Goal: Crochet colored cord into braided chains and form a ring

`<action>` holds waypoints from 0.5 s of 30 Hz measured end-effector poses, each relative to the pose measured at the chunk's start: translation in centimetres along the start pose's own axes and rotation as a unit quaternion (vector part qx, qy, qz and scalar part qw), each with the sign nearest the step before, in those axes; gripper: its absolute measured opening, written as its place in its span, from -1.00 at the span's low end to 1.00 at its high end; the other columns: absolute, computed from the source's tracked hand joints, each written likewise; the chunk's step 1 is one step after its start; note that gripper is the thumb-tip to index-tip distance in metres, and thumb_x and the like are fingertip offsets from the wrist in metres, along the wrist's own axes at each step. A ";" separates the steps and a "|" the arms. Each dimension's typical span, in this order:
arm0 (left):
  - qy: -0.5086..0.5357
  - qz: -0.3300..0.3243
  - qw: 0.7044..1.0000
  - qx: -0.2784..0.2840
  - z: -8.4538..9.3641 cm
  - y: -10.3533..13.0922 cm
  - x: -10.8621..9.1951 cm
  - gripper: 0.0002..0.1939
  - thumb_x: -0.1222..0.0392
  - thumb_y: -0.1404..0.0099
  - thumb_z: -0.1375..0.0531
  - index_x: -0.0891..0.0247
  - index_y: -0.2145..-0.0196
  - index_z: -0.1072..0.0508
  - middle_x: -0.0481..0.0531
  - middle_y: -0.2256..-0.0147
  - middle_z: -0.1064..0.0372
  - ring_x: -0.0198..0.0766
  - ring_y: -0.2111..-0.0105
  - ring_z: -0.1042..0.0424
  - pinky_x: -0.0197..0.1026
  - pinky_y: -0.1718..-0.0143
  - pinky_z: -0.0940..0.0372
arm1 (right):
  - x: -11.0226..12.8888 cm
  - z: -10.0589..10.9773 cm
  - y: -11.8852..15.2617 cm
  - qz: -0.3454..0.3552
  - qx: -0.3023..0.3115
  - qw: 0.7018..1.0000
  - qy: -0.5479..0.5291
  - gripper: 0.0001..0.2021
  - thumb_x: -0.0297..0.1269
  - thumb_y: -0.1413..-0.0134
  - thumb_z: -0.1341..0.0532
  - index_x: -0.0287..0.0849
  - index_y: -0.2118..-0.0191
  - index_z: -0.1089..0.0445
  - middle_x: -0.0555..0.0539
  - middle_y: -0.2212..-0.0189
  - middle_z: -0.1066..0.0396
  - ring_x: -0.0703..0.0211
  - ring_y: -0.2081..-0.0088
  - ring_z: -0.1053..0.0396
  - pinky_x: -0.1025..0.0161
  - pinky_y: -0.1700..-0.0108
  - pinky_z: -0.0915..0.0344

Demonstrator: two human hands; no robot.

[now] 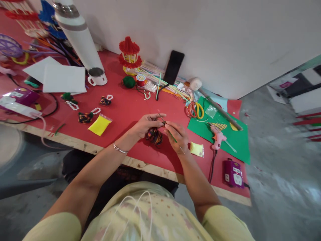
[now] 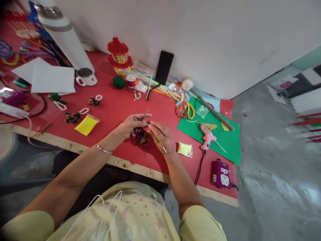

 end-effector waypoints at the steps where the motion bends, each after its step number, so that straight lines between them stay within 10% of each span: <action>1: 0.002 0.014 1.000 0.008 0.0 0.0 0.1 -0.48 0.31 0.06 -0.54 0.33 0.08 -0.68 -0.05 0.47 -0.50 -0.42 0.50 -0.47 -0.39 0.46 -0.27 | -0.1 0.0 -0.1 -0.005 0.003 1.000 -0.018 -0.46 -0.44 -0.27 -0.32 0.18 -0.28 -0.38 -0.10 -0.04 -0.60 0.06 -0.02 -0.60 0.04 -0.05 -0.58; 15: -0.114 -0.028 0.993 -0.023 1.0 -0.1 -0.9 -0.55 0.29 0.08 -0.51 0.33 0.16 -0.69 -0.07 0.47 -0.45 -0.45 0.54 -0.33 -0.34 0.51 -0.19 | -3.1 -0.7 -0.2 -0.177 0.063 0.974 -0.128 -0.82 -0.27 -0.32 -0.29 0.03 0.02 -0.59 -0.09 0.11 -0.66 0.09 0.04 -0.60 0.04 -0.07 -0.55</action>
Point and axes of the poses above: each hand's wrist, its own y-axis away from the middle knuckle, its own z-axis out of the back of the hand, x = y × z, the point moved 10 cm from there along -y, towards the middle knuckle
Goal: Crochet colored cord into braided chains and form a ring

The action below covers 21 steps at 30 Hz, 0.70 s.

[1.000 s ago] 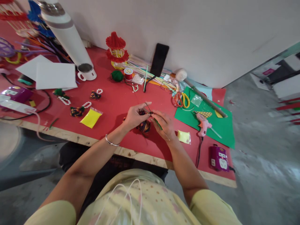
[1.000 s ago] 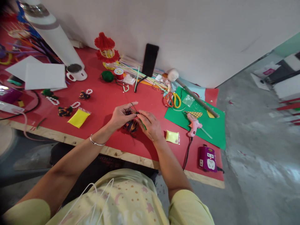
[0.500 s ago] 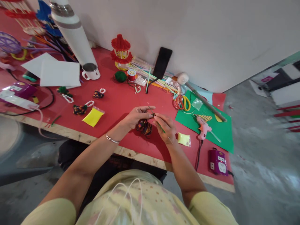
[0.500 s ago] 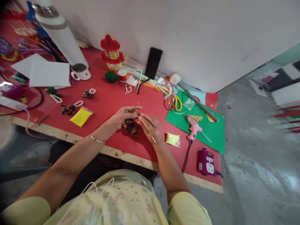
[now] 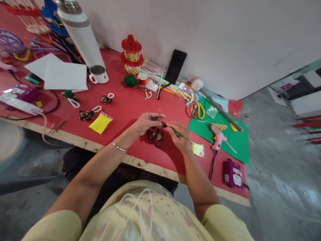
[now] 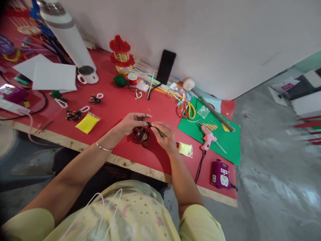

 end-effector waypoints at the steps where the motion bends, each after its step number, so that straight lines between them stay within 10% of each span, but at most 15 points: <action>1: -0.001 -0.004 1.000 -0.001 0.1 -0.1 0.0 -0.55 0.29 0.08 -0.51 0.32 0.16 -0.69 -0.07 0.47 -0.45 -0.45 0.54 -0.34 -0.33 0.50 -0.20 | 0.0 0.0 0.0 -0.001 -0.002 1.000 0.001 -0.82 -0.27 -0.32 -0.29 0.02 0.03 -0.59 -0.09 0.11 -0.66 0.09 0.04 -0.61 0.04 -0.07 -0.55; 15: -0.008 -0.003 1.000 -0.017 0.3 -0.1 0.2 -0.61 0.29 0.06 -0.47 0.34 0.19 -0.70 0.01 0.46 -0.53 -0.39 0.53 -0.40 -0.34 0.51 -0.18 | -2.0 1.1 0.3 -0.114 -0.023 0.990 -0.074 -0.83 -0.14 -0.29 -0.30 -0.03 0.18 -0.65 -0.06 0.26 -0.66 0.15 0.29 -0.58 0.17 0.23 -0.54; 21: 0.013 0.016 1.000 0.007 -0.3 0.1 0.2 -0.65 0.26 0.05 -0.49 0.34 0.23 -0.72 0.03 0.48 -0.54 -0.40 0.57 -0.36 -0.32 0.55 -0.16 | -6.4 -0.4 1.8 -0.264 -0.061 0.916 -0.295 -0.80 -0.04 -0.12 -0.41 -0.05 0.32 -0.65 -0.02 0.44 -0.63 0.21 0.45 -0.51 0.31 0.52 -0.35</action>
Point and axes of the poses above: each hand's wrist, its own y-axis away from the middle knuckle, its own z-axis out of the back of the hand, x = y × z, the point moved 10 cm from there along -y, towards the middle knuckle
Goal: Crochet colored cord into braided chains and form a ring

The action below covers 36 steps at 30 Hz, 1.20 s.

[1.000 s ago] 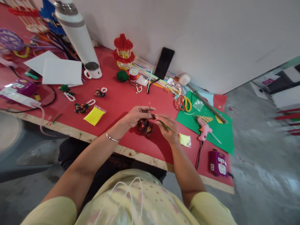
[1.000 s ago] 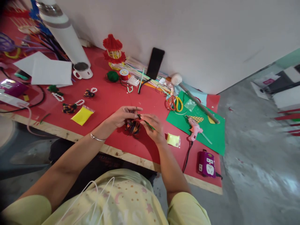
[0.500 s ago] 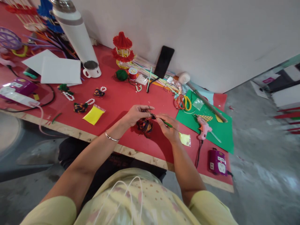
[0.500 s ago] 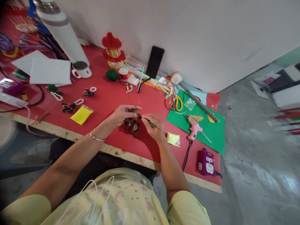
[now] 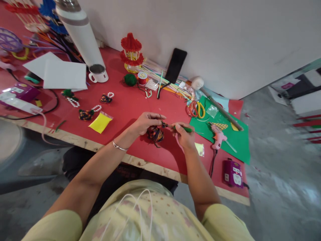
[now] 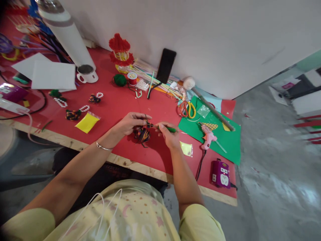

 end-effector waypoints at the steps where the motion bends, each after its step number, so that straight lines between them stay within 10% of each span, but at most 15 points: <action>1: 0.003 -0.003 1.000 0.006 -0.2 0.0 0.0 -0.65 0.25 0.05 -0.51 0.33 0.24 -0.72 0.05 0.45 -0.56 -0.37 0.54 -0.40 -0.31 0.52 -0.21 | -0.8 -0.2 -0.1 -0.027 0.000 0.999 -0.029 -0.77 -0.01 -0.07 -0.43 -0.06 0.33 -0.64 -0.02 0.44 -0.62 0.20 0.46 -0.51 0.33 0.54 -0.33; 9: 0.007 -0.080 0.997 -0.006 -0.6 -0.2 -0.4 -0.59 0.21 0.07 -0.56 0.29 0.20 -0.71 0.09 0.27 -0.64 -0.23 0.29 -0.59 -0.20 0.18 -0.43 | -1.4 -0.9 0.0 0.002 -0.033 0.999 -0.018 -0.74 0.04 -0.11 -0.40 -0.01 0.23 -0.63 -0.03 0.19 -0.62 0.22 0.30 -0.50 0.36 0.50 -0.34; 16: 0.000 -0.118 0.992 -0.041 -0.3 0.1 -1.0 -0.58 0.17 0.00 -0.55 0.29 0.14 -0.70 0.03 0.36 -0.58 -0.37 0.46 -0.47 -0.31 0.44 -0.33 | -2.9 -0.6 -0.1 -0.057 -0.067 0.992 -0.086 -0.66 0.09 0.01 -0.46 -0.04 0.23 -0.63 0.01 0.35 -0.61 0.22 0.36 -0.49 0.34 0.49 -0.35; 28: -0.002 -0.138 0.989 -0.054 -0.1 -0.1 -0.8 -0.44 0.21 -0.01 -0.52 0.33 0.00 -0.64 0.00 0.37 -0.57 -0.35 0.41 -0.52 -0.29 0.32 -0.38 | 0.4 -0.4 0.8 0.098 -0.104 0.986 0.087 -0.77 0.00 -0.21 -0.36 0.02 0.16 -0.65 -0.03 0.21 -0.63 0.14 0.22 -0.57 0.18 0.25 -0.54; 36: -0.134 -0.183 0.971 -0.076 -0.1 0.5 -1.7 -0.36 0.26 -0.12 -0.41 0.30 -0.19 -0.54 -0.02 0.35 -0.59 -0.31 0.36 -0.54 -0.25 0.19 -0.41 | 0.0 0.1 0.9 0.076 -0.126 0.983 0.110 -0.76 0.00 -0.19 -0.37 0.02 0.13 -0.64 -0.03 0.19 -0.66 0.11 0.16 -0.60 0.14 0.16 -0.58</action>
Point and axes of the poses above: each hand's wrist, its own y-axis away from the middle knuckle, its own z-axis out of the back of the hand, x = y × z, the point moved 10 cm from there along -y, towards the middle knuckle
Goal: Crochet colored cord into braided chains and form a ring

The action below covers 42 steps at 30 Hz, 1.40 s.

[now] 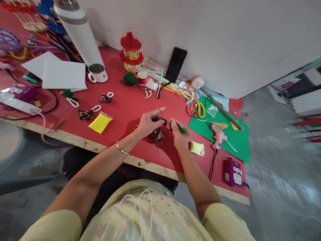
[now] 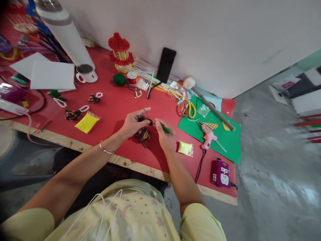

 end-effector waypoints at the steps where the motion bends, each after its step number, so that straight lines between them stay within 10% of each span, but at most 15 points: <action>1: -0.039 -0.021 0.999 -0.014 0.2 0.1 -0.4 -0.36 0.27 -0.13 -0.39 0.27 -0.19 -0.54 -0.02 0.34 -0.60 -0.30 0.33 -0.54 -0.24 0.16 -0.41 | -0.1 0.0 0.2 -0.007 -0.010 1.000 0.010 -0.73 0.01 -0.19 -0.36 0.02 0.09 -0.63 -0.03 0.18 -0.66 0.11 0.16 -0.60 0.15 0.16 -0.58; 16: 0.054 0.008 0.992 -0.116 0.6 0.4 0.5 -0.42 0.20 -0.14 -0.40 0.26 -0.14 -0.57 -0.01 0.31 -0.63 -0.30 0.35 -0.56 -0.22 0.19 -0.45 | -1.7 -3.5 1.7 -0.188 -0.105 0.936 -0.278 -0.59 0.11 -0.02 -0.44 -0.10 0.16 -0.56 -0.03 0.27 -0.68 0.28 0.33 -0.56 0.36 0.39 -0.43; 21: 0.119 0.054 0.989 -0.076 0.4 0.2 1.5 -0.31 0.22 -0.10 -0.41 0.31 -0.20 -0.51 -0.04 0.39 -0.59 -0.34 0.45 -0.51 -0.30 0.34 -0.39 | -1.0 -3.2 1.0 -0.180 -0.080 0.948 -0.250 -0.64 0.06 0.06 -0.49 -0.13 0.28 -0.60 0.01 0.40 -0.67 0.31 0.45 -0.48 0.35 0.43 -0.35; 27: -0.081 -0.071 0.989 -0.105 1.1 1.0 -1.8 -0.46 0.29 -0.20 -0.32 0.19 -0.16 -0.57 -0.02 0.25 -0.64 -0.27 0.24 -0.58 -0.18 0.00 -0.41 | 0.1 -2.8 1.5 -0.129 -0.129 0.969 -0.169 -0.66 0.03 0.02 -0.47 -0.13 0.26 -0.64 -0.03 0.37 -0.68 0.24 0.40 -0.52 0.27 0.34 -0.41; 34: 0.052 0.005 0.995 -0.082 1.0 0.4 0.3 -0.32 0.24 -0.18 -0.34 0.28 -0.28 -0.47 -0.06 0.39 -0.58 -0.35 0.44 -0.49 -0.31 0.34 -0.38 | -0.8 -4.1 1.9 -0.173 -0.123 0.951 -0.226 -0.61 0.07 0.04 -0.45 -0.13 0.21 -0.61 -0.04 0.34 -0.69 0.27 0.41 -0.50 0.31 0.40 -0.37; 42: 0.007 -0.039 0.994 -0.105 1.4 0.9 -1.0 -0.42 0.28 -0.18 -0.33 0.22 -0.19 -0.55 -0.04 0.31 -0.62 -0.32 0.34 -0.53 -0.24 0.14 -0.41 | -0.4 -4.1 2.6 -0.148 -0.181 0.945 -0.229 -0.67 0.01 -0.04 -0.42 -0.13 0.18 -0.61 -0.02 0.30 -0.69 0.25 0.34 -0.57 0.30 0.29 -0.47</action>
Point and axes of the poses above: each hand's wrist, its own y-axis away from the middle knuckle, its own z-axis out of the back of the hand, x = y × z, the point moved 10 cm from there along -y, towards the middle knuckle
